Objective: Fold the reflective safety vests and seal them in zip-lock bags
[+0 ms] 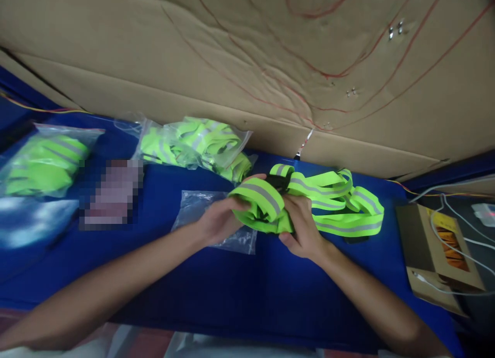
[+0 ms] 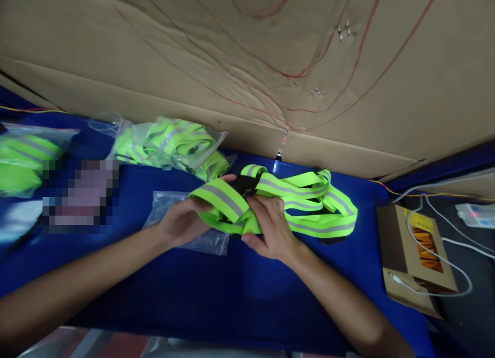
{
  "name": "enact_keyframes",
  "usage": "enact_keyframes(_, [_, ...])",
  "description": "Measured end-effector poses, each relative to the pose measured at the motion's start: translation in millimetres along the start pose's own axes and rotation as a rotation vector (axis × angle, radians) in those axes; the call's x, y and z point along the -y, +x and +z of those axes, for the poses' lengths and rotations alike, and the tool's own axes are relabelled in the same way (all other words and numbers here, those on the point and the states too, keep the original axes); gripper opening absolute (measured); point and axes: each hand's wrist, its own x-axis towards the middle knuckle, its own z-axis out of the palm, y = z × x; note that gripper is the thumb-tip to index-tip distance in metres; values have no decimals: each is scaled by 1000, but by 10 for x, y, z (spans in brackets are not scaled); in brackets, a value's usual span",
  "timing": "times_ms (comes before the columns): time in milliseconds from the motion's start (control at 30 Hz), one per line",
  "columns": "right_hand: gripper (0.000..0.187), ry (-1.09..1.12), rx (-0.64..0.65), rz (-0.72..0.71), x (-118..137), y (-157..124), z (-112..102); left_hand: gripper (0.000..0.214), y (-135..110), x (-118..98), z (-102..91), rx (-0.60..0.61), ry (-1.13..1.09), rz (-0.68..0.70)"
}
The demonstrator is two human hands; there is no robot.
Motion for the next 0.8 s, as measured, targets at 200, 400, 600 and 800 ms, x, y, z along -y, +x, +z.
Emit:
enact_keyframes(200, [77,-19,23,50,-59,-92,85,118,-132,-32,72,199,612,221])
enact_keyframes(400, [72,-2,-65,55,-51,-112,127,103,-390,-273,-9,205,1009,314])
enact_keyframes(600, [85,-154,3,185,-11,-69,105,38,-526,-254,4,229,883,491])
enact_keyframes(800, [81,-37,37,184,0,-52,61,17,-518,-123,171,358,924,503])
